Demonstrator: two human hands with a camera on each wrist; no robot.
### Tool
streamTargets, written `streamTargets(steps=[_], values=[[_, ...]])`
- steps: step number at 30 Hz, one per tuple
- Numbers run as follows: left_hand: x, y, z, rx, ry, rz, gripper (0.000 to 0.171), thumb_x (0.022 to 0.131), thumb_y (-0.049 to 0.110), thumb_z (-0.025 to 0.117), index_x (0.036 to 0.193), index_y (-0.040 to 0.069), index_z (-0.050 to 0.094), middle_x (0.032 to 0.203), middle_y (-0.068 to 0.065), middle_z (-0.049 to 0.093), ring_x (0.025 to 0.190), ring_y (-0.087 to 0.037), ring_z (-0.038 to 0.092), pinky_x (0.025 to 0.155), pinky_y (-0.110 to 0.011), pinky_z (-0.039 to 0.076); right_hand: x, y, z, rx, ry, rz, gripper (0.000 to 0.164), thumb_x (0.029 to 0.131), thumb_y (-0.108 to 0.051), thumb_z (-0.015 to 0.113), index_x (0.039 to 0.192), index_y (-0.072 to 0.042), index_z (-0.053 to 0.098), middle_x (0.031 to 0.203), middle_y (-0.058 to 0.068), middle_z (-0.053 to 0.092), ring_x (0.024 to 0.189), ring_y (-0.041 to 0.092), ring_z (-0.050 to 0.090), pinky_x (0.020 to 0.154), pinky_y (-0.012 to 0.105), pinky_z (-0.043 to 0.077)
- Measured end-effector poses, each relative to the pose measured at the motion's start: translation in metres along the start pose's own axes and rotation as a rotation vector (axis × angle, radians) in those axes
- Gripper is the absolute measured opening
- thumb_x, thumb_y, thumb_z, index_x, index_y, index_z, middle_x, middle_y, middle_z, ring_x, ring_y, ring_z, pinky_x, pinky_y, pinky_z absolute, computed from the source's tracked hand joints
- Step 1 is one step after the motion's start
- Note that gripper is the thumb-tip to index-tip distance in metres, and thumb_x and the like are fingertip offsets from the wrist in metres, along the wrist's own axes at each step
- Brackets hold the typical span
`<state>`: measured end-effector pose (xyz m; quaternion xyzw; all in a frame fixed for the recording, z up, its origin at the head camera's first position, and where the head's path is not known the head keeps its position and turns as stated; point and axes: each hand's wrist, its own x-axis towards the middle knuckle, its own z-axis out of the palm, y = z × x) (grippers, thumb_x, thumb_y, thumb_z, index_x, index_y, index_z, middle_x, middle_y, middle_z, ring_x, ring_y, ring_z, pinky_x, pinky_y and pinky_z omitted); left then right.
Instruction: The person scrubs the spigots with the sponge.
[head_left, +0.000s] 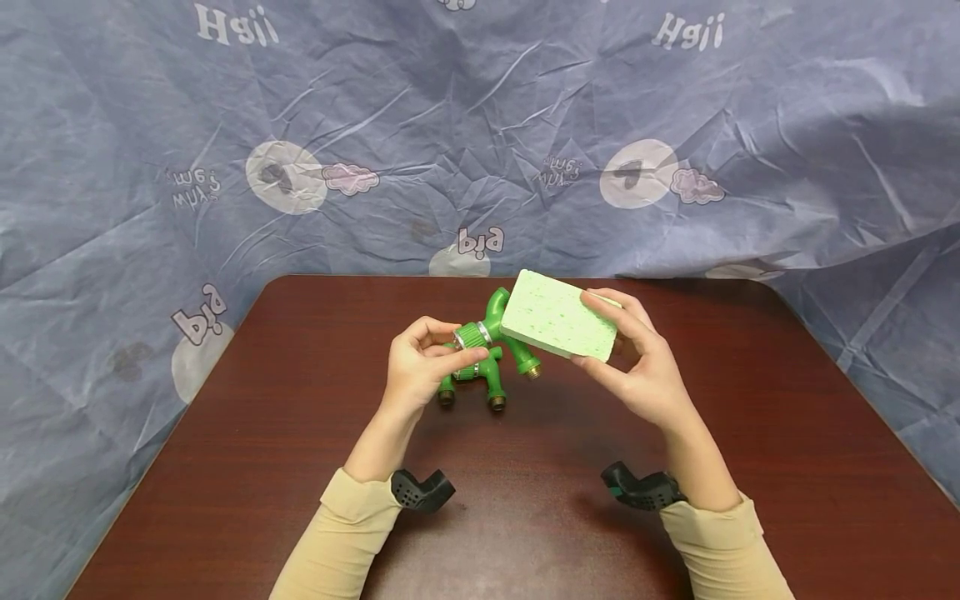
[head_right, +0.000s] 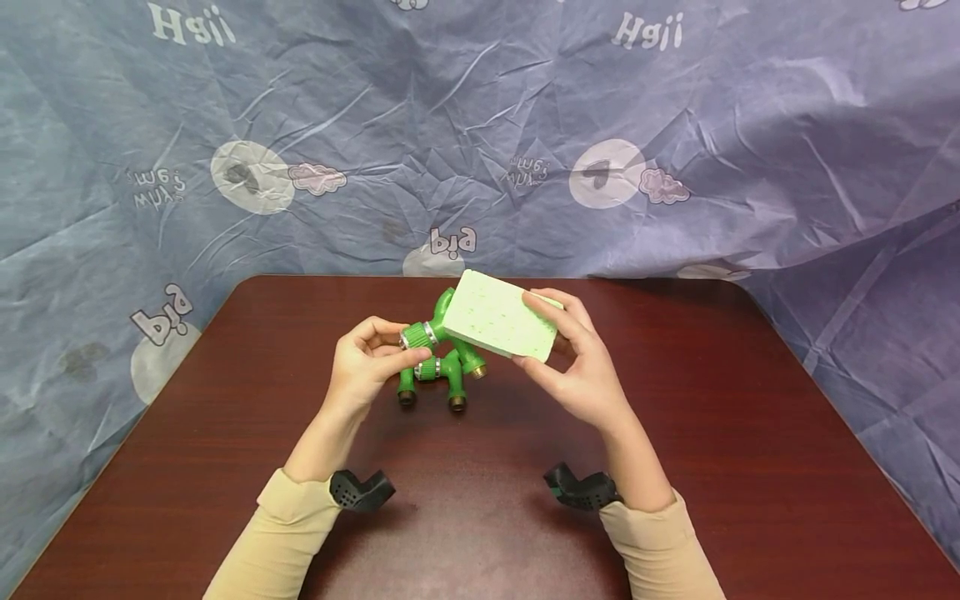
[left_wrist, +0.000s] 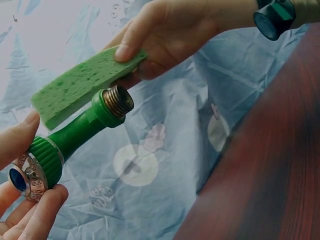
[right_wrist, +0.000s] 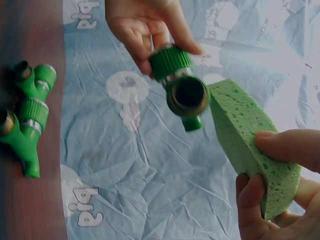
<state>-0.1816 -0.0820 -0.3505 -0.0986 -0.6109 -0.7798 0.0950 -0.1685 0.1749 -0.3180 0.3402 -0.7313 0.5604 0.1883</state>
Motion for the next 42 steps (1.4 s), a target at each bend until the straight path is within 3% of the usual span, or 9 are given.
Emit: streamTargets(steps=[6,12,19,24,34,38,42], values=[[0.001,0.0,0.0,-0.029,0.009,0.016,0.032,0.064,-0.011,0.078,0.086,0.007,0.063,0.081,-0.002,0.066,0.061,-0.013,0.066,0.053,-0.022,0.051,-0.001,0.0,0.004,0.014,-0.09,0.007,0.068,0.069,0.024,0.067,0.132,0.006,0.048,0.133,0.017,0.04,0.105,0.018,0.052,0.075,0.019,0.05],[0.002,0.0,-0.005,-0.056,0.046,0.058,0.034,0.064,-0.014,0.077,0.09,0.002,0.063,0.078,-0.003,0.065,0.061,-0.012,0.065,0.058,-0.022,0.054,-0.003,-0.001,-0.008,-0.001,-0.165,0.044,0.068,0.069,0.023,0.068,0.132,0.005,0.049,0.133,0.015,0.041,0.105,0.018,0.052,0.072,0.02,0.052],[0.003,0.0,-0.007,-0.055,0.054,0.037,0.033,0.065,-0.012,0.077,0.089,0.006,0.063,0.077,-0.003,0.065,0.061,-0.011,0.065,0.057,-0.022,0.053,-0.001,0.002,-0.013,0.102,-0.055,-0.014,0.07,0.065,0.03,0.064,0.13,0.011,0.047,0.133,0.022,0.039,0.1,0.02,0.054,0.07,0.019,0.05],[0.002,0.001,-0.003,-0.042,0.03,0.016,0.033,0.064,-0.012,0.077,0.088,0.006,0.063,0.078,-0.003,0.065,0.062,-0.012,0.065,0.057,-0.022,0.053,0.0,0.003,-0.003,0.089,0.0,-0.008,0.07,0.068,0.027,0.065,0.132,0.007,0.047,0.134,0.017,0.04,0.102,0.02,0.052,0.071,0.018,0.051],[0.001,0.001,-0.004,-0.079,0.019,0.044,0.034,0.065,-0.013,0.076,0.091,0.004,0.064,0.079,-0.004,0.065,0.063,-0.013,0.066,0.058,-0.022,0.053,-0.002,0.004,0.002,0.059,-0.125,0.016,0.069,0.068,0.024,0.067,0.132,0.007,0.048,0.134,0.017,0.039,0.106,0.021,0.051,0.074,0.021,0.051],[0.003,0.003,-0.01,-0.074,0.047,0.044,0.034,0.066,-0.012,0.077,0.092,0.005,0.064,0.078,-0.003,0.065,0.063,-0.012,0.065,0.053,-0.02,0.051,-0.002,0.005,-0.003,0.066,-0.168,-0.01,0.069,0.068,0.024,0.068,0.131,0.006,0.049,0.133,0.019,0.04,0.108,0.021,0.05,0.074,0.022,0.051],[0.005,0.007,-0.018,-0.078,0.094,0.051,0.033,0.067,-0.012,0.076,0.091,0.007,0.065,0.078,-0.003,0.066,0.065,-0.012,0.066,0.057,-0.023,0.054,-0.001,0.006,-0.007,0.104,-0.145,-0.036,0.07,0.066,0.026,0.067,0.131,0.009,0.048,0.132,0.022,0.04,0.102,0.022,0.053,0.07,0.021,0.052]])
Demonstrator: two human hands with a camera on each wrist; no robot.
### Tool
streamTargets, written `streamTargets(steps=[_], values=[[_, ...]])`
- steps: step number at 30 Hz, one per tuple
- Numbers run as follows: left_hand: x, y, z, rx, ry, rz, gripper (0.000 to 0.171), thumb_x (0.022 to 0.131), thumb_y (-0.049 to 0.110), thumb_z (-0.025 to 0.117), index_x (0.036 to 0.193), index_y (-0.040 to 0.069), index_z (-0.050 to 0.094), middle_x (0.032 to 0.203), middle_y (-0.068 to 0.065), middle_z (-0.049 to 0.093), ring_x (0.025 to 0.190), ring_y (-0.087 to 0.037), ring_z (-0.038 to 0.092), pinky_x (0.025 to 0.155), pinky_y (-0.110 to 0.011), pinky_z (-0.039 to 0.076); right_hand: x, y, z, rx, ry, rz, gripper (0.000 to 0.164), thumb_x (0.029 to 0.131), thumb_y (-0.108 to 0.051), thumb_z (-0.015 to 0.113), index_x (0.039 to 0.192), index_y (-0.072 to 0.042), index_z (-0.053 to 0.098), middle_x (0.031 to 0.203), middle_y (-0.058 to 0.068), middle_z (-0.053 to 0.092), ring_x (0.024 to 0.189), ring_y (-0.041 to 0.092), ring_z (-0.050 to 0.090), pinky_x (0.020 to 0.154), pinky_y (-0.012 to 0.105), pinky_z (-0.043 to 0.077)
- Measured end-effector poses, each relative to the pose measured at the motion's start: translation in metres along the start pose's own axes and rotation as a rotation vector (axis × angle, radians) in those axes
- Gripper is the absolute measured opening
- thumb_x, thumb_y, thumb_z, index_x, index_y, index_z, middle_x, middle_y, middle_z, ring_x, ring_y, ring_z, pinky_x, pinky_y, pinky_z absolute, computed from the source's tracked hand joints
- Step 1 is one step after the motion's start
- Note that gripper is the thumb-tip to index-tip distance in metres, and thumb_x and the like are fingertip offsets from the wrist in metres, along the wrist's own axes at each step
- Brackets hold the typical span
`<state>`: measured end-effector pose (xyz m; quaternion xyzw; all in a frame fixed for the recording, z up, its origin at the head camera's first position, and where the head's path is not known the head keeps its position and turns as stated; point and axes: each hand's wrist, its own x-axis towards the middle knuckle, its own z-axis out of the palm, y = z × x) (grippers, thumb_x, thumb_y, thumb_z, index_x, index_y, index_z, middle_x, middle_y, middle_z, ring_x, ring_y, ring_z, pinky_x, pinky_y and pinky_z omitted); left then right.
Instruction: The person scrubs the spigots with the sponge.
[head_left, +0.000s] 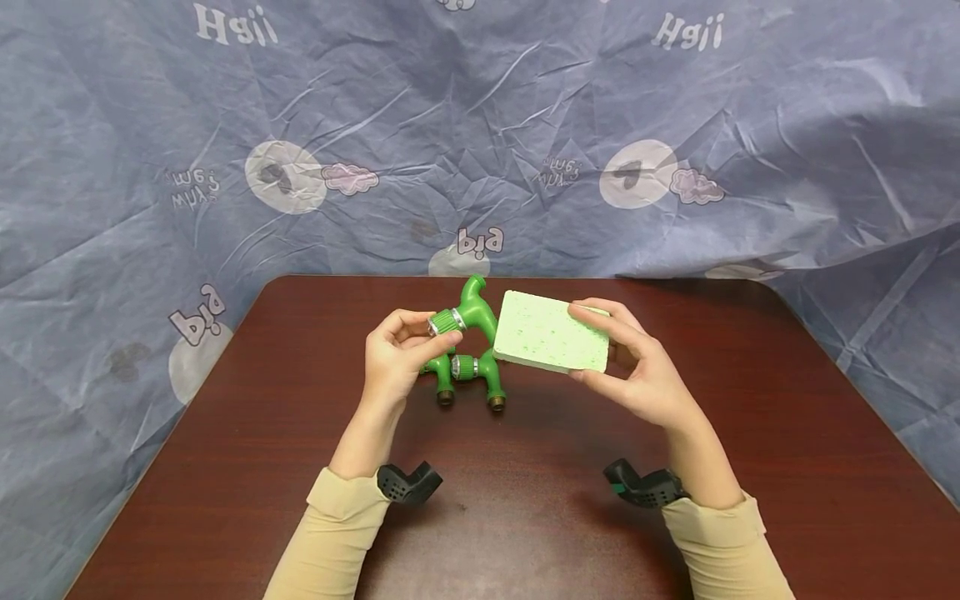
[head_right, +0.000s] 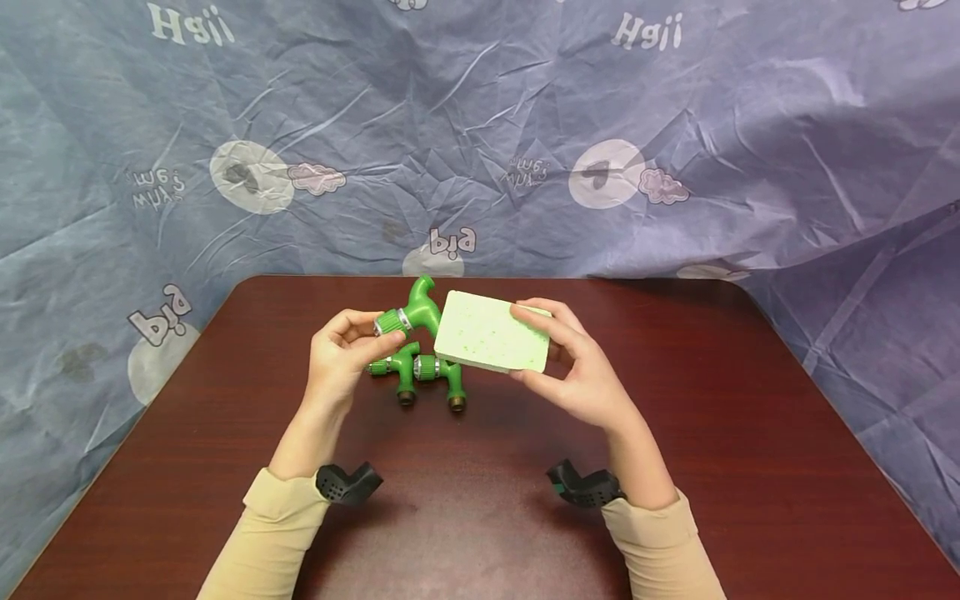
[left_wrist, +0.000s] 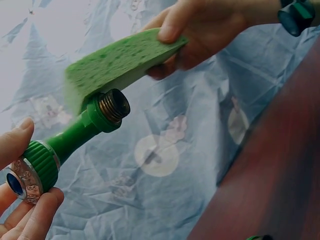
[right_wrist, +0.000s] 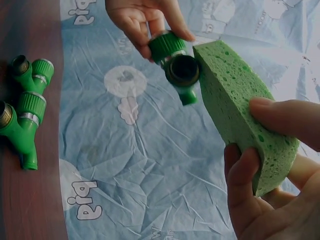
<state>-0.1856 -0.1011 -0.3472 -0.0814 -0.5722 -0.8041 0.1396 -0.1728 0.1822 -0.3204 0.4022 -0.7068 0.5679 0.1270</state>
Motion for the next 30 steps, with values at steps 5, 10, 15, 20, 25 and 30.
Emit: streamTargets(steps=[5,10,15,20,25,30], values=[[0.004,0.007,-0.011,-0.015,0.048,0.023,0.03,0.07,-0.012,0.075,0.095,0.002,0.066,0.081,-0.005,0.067,0.066,-0.015,0.066,0.062,-0.03,0.057,0.001,0.002,-0.004,0.033,0.089,0.009,0.07,0.065,0.028,0.065,0.13,0.011,0.046,0.131,0.022,0.04,0.097,0.021,0.055,0.067,0.021,0.052],[0.01,0.011,-0.024,0.007,0.091,0.046,0.033,0.073,-0.008,0.074,0.105,-0.008,0.065,0.082,-0.005,0.069,0.067,-0.016,0.068,0.064,-0.038,0.058,0.0,0.006,-0.007,0.057,0.196,0.041,0.067,0.068,0.026,0.066,0.13,0.009,0.048,0.131,0.018,0.042,0.099,0.021,0.053,0.069,0.019,0.052],[0.015,0.013,-0.038,-0.007,0.147,0.047,0.026,0.078,-0.003,0.074,0.103,0.0,0.07,0.084,-0.004,0.07,0.068,-0.017,0.068,0.064,-0.037,0.057,0.0,0.014,-0.01,0.085,0.271,0.066,0.065,0.07,0.023,0.066,0.131,0.007,0.049,0.132,0.016,0.042,0.097,0.019,0.054,0.069,0.018,0.051],[0.02,0.013,-0.051,-0.007,0.202,0.034,0.022,0.082,0.008,0.073,0.103,0.003,0.072,0.09,-0.004,0.069,0.066,-0.016,0.067,0.064,-0.033,0.057,-0.001,0.021,-0.013,0.118,0.335,0.083,0.063,0.072,0.023,0.065,0.131,0.008,0.049,0.132,0.015,0.042,0.099,0.019,0.054,0.073,0.017,0.051],[0.025,0.011,-0.063,0.002,0.232,-0.007,0.029,0.084,0.016,0.072,0.109,0.003,0.07,0.096,-0.005,0.068,0.065,-0.016,0.066,0.065,-0.031,0.057,-0.003,0.028,-0.015,0.128,0.391,0.137,0.063,0.072,0.022,0.065,0.131,0.008,0.049,0.131,0.013,0.041,0.101,0.018,0.054,0.076,0.017,0.051],[0.028,0.006,-0.074,-0.02,0.249,-0.045,0.031,0.084,0.018,0.071,0.111,0.003,0.069,0.098,-0.005,0.066,0.065,-0.015,0.065,0.065,-0.029,0.057,-0.005,0.038,-0.017,0.145,0.445,0.192,0.065,0.07,0.025,0.064,0.131,0.009,0.048,0.13,0.012,0.042,0.102,0.017,0.054,0.076,0.017,0.05]])
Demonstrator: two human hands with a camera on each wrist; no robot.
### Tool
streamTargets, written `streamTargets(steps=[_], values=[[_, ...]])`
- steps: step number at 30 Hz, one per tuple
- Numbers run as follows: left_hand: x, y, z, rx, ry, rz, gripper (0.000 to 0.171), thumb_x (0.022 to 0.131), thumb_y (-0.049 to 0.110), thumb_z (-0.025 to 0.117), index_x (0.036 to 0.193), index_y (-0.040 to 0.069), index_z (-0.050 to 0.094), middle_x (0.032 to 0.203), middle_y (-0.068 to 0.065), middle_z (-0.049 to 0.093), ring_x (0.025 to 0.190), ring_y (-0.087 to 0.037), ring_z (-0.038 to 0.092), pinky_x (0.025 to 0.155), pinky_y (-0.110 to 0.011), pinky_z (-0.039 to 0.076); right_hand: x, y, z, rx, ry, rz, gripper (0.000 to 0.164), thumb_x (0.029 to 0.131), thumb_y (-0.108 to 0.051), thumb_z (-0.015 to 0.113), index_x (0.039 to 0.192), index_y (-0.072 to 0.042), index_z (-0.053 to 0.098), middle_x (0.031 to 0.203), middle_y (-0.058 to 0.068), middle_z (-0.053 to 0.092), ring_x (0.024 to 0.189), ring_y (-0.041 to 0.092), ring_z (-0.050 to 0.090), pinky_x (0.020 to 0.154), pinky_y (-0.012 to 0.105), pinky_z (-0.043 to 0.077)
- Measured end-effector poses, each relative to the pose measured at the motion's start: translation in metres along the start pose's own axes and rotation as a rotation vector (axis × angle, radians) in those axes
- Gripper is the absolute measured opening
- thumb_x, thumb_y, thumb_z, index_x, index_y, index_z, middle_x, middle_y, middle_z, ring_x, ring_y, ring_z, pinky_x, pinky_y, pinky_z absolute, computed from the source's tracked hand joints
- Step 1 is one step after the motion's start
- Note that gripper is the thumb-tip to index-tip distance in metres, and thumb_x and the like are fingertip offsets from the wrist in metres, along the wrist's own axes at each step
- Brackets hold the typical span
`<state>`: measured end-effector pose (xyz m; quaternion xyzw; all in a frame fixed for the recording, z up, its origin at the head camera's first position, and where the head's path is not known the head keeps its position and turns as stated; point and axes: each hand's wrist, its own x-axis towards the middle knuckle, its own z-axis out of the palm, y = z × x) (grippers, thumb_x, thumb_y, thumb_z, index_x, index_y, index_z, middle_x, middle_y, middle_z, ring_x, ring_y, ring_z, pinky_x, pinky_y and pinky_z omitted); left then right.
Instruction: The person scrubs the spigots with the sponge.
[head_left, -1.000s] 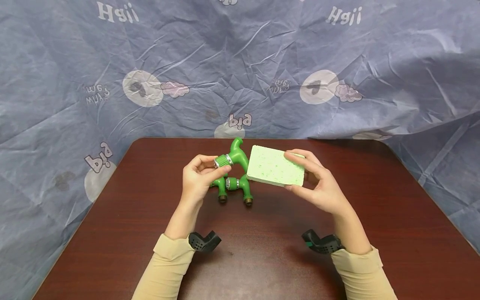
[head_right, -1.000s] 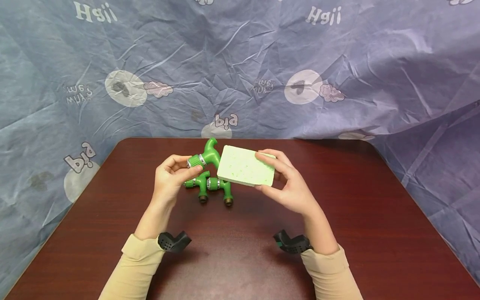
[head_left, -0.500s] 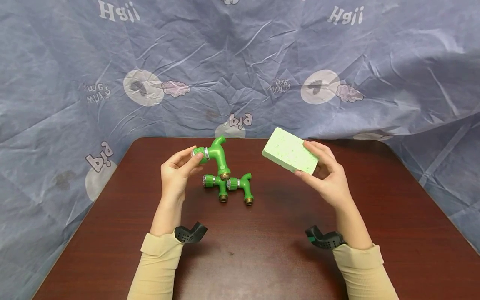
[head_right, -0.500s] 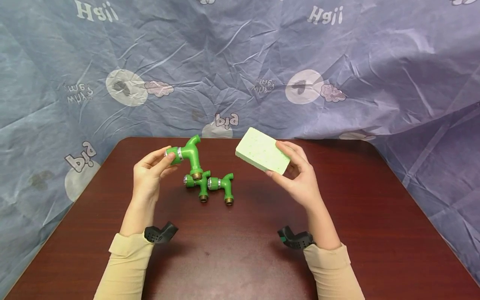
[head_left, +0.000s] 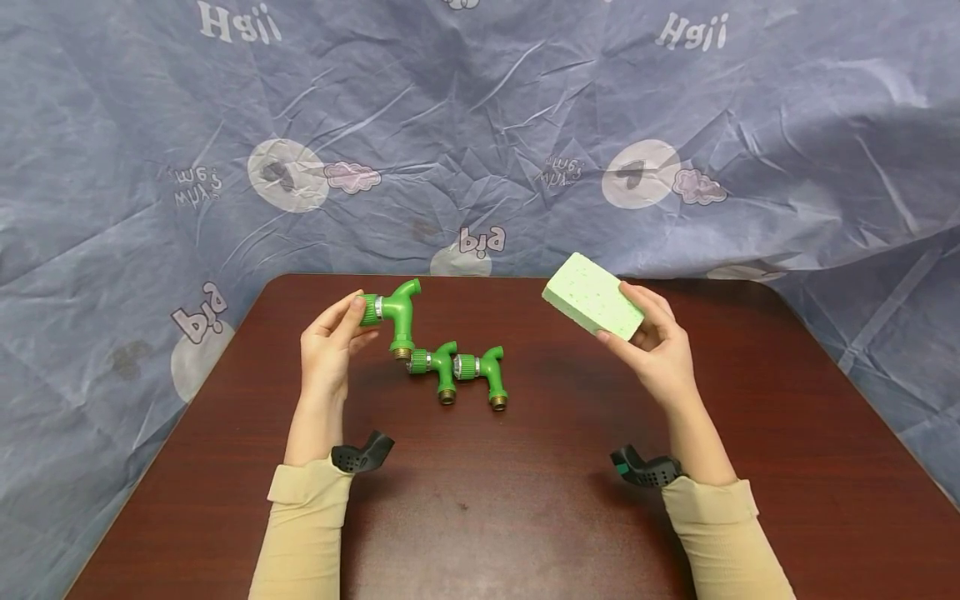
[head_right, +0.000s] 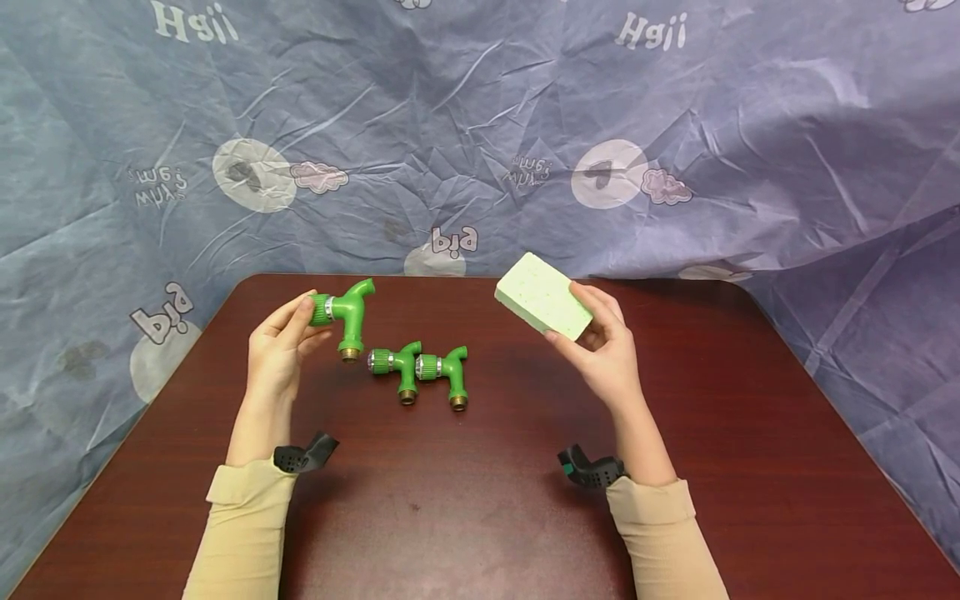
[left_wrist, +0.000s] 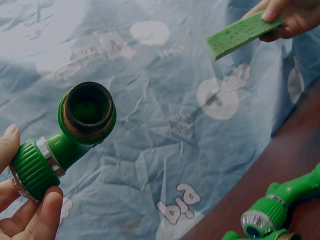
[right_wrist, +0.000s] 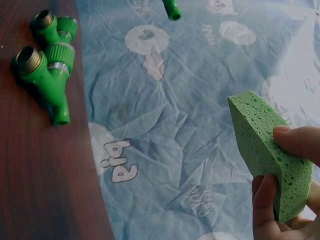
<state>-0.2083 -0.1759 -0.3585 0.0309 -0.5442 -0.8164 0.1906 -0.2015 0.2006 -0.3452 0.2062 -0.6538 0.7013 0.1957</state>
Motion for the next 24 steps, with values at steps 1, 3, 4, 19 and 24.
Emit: streamTargets(steps=[1,3,4,19,24], values=[[0.001,-0.001,-0.002,-0.005,0.004,-0.01,0.03,0.084,0.018,0.071,0.111,0.004,0.069,0.098,-0.005,0.066,0.065,-0.015,0.064,0.065,-0.029,0.057,0.0,0.002,-0.001,-0.001,0.009,0.009,0.065,0.07,0.026,0.064,0.131,0.01,0.048,0.13,0.011,0.042,0.102,0.017,0.054,0.076,0.017,0.05],[0.003,-0.003,-0.005,-0.009,0.012,-0.029,0.026,0.085,0.019,0.071,0.108,0.008,0.071,0.096,-0.004,0.066,0.065,-0.014,0.064,0.065,-0.028,0.057,0.0,0.007,-0.002,-0.003,0.025,0.028,0.065,0.07,0.026,0.064,0.131,0.01,0.048,0.129,0.01,0.042,0.101,0.016,0.054,0.075,0.016,0.05],[0.004,-0.005,-0.006,-0.012,0.014,-0.039,0.024,0.085,0.019,0.071,0.107,0.009,0.071,0.095,-0.003,0.066,0.065,-0.014,0.064,0.065,-0.027,0.057,0.001,0.009,-0.003,-0.002,0.031,0.036,0.066,0.069,0.026,0.064,0.131,0.01,0.048,0.129,0.01,0.042,0.101,0.015,0.054,0.075,0.016,0.05],[0.012,-0.029,-0.025,0.092,0.063,-0.198,0.042,0.089,0.031,0.066,0.124,0.01,0.06,0.101,-0.001,0.059,0.073,-0.011,0.066,0.069,-0.025,0.056,-0.001,0.043,-0.014,-0.124,0.062,0.169,0.063,0.073,0.015,0.071,0.131,0.007,0.048,0.126,0.004,0.04,0.098,0.011,0.053,0.077,0.015,0.049],[0.014,-0.041,-0.032,0.174,0.081,-0.236,0.048,0.09,0.035,0.063,0.131,0.011,0.056,0.106,-0.001,0.056,0.077,-0.011,0.064,0.074,-0.027,0.055,-0.003,0.041,-0.012,-0.232,0.045,0.272,0.065,0.076,0.009,0.071,0.135,0.008,0.043,0.132,0.01,0.035,0.096,0.008,0.05,0.073,0.01,0.047]])
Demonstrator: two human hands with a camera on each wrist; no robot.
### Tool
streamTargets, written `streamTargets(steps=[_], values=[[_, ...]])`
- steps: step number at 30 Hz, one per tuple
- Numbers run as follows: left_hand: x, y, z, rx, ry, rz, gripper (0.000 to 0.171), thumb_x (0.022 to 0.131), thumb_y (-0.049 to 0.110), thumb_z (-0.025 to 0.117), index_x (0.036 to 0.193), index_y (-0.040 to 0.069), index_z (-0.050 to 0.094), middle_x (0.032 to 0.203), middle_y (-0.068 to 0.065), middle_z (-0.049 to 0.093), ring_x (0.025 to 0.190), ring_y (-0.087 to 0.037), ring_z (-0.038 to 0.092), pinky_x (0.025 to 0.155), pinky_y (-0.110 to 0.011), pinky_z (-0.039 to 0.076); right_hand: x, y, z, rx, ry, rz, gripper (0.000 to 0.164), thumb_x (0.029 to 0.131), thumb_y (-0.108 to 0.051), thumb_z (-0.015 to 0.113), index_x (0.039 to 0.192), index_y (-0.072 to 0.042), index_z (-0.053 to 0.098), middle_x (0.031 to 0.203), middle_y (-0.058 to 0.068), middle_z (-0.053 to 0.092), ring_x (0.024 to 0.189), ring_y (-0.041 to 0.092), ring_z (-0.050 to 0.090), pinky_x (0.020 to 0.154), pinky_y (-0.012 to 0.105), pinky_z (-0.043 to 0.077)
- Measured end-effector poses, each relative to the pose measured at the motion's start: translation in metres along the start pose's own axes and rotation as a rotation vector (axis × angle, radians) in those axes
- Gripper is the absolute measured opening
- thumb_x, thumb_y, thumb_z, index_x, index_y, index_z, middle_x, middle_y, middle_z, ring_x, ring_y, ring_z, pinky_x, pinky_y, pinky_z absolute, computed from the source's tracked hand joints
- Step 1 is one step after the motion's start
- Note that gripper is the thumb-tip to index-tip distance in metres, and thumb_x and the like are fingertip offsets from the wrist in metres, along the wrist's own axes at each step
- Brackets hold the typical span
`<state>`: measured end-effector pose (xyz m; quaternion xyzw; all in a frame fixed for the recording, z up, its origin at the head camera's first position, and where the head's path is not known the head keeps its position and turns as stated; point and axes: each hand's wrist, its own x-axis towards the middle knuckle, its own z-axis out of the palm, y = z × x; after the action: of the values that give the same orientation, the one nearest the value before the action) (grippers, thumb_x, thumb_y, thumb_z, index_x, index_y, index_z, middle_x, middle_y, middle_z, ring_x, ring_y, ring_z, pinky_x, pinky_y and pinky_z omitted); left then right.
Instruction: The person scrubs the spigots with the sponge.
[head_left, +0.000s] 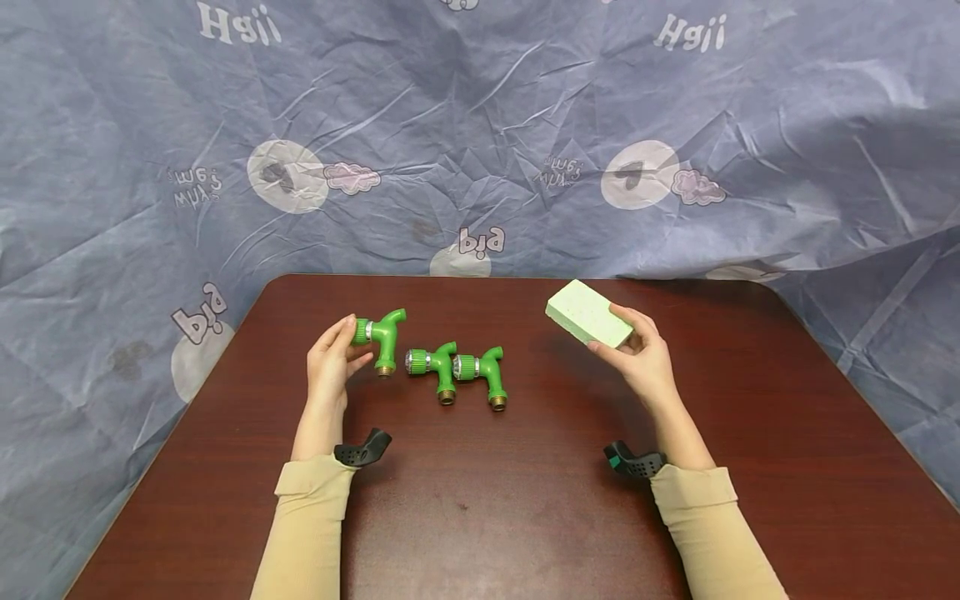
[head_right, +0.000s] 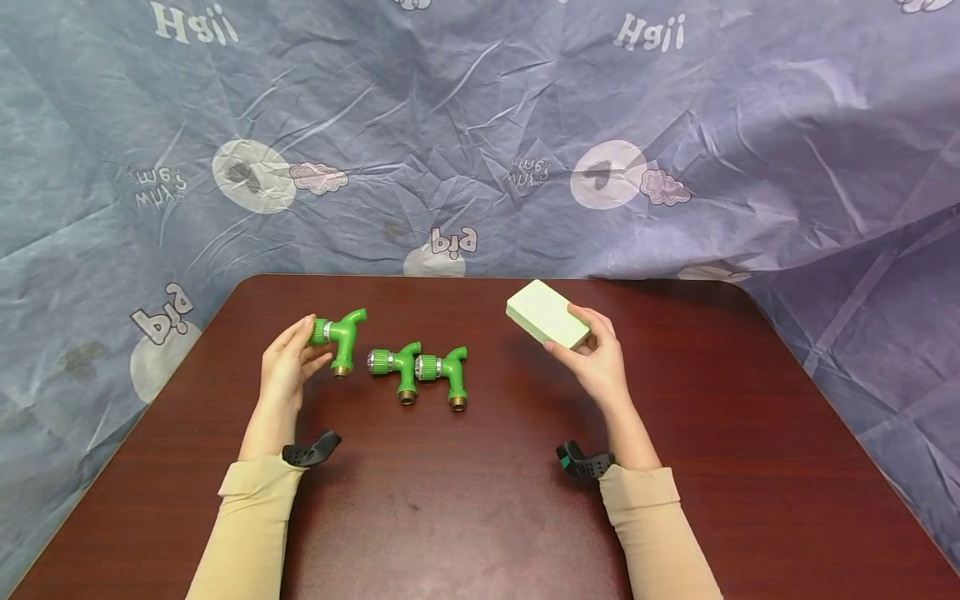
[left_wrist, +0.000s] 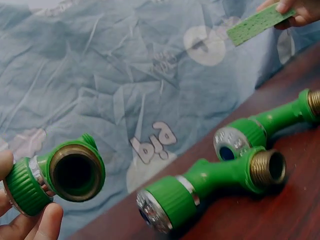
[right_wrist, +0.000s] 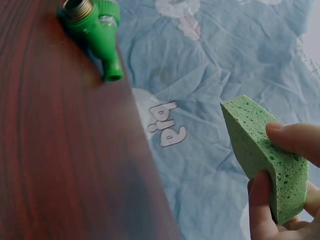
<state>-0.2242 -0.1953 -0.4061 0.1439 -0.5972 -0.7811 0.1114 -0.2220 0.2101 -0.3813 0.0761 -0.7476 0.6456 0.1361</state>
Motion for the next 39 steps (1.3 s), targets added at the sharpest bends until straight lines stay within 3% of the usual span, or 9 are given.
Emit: streamTargets(steps=[7,13,20,26,31,39], values=[[0.006,-0.015,-0.004,0.003,0.038,-0.031,0.05,0.091,0.034,0.061,0.131,0.006,0.053,0.096,-0.001,0.058,0.084,-0.019,0.065,0.074,-0.029,0.056,0.005,0.029,-0.001,-0.058,-0.001,0.045,0.068,0.076,0.002,0.075,0.137,0.001,0.044,0.137,0.01,0.031,0.1,0.01,0.049,0.076,0.009,0.046],[0.009,-0.023,-0.007,0.027,0.049,-0.051,0.048,0.094,0.032,0.058,0.133,0.004,0.051,0.1,0.0,0.055,0.083,-0.018,0.064,0.075,-0.029,0.056,0.005,0.04,0.003,-0.112,0.03,0.081,0.067,0.075,-0.005,0.078,0.136,-0.003,0.049,0.135,0.007,0.035,0.1,0.011,0.049,0.077,0.009,0.044],[0.011,-0.03,-0.009,0.039,0.056,-0.085,0.045,0.094,0.026,0.058,0.131,0.001,0.052,0.102,-0.002,0.053,0.073,-0.012,0.062,0.068,-0.024,0.056,0.003,0.049,0.006,-0.149,0.028,0.128,0.066,0.077,-0.008,0.077,0.136,-0.004,0.048,0.137,0.009,0.034,0.106,0.018,0.047,0.08,0.009,0.042],[0.012,-0.032,-0.008,0.071,0.028,-0.074,0.044,0.094,0.024,0.058,0.13,0.0,0.052,0.11,-0.005,0.054,0.072,-0.012,0.061,0.069,-0.025,0.056,0.002,0.054,0.005,-0.139,0.026,0.165,0.067,0.079,-0.009,0.075,0.139,-0.004,0.045,0.141,0.011,0.031,0.114,0.023,0.044,0.077,0.006,0.041],[0.011,-0.033,-0.008,0.112,0.023,-0.066,0.045,0.094,0.024,0.059,0.132,0.001,0.052,0.122,-0.008,0.054,0.074,-0.013,0.061,0.071,-0.027,0.056,0.003,0.058,0.005,-0.167,0.032,0.172,0.066,0.079,-0.012,0.076,0.137,-0.005,0.047,0.14,0.011,0.033,0.112,0.023,0.044,0.077,0.007,0.04],[0.01,-0.038,-0.006,0.263,0.086,0.022,0.042,0.092,0.03,0.061,0.126,0.005,0.059,0.124,-0.007,0.058,0.08,-0.014,0.06,0.067,-0.028,0.057,0.002,0.063,0.004,-0.285,0.034,0.152,0.065,0.078,-0.017,0.078,0.135,-0.005,0.05,0.138,0.012,0.039,0.109,0.022,0.042,0.08,0.019,0.037]])
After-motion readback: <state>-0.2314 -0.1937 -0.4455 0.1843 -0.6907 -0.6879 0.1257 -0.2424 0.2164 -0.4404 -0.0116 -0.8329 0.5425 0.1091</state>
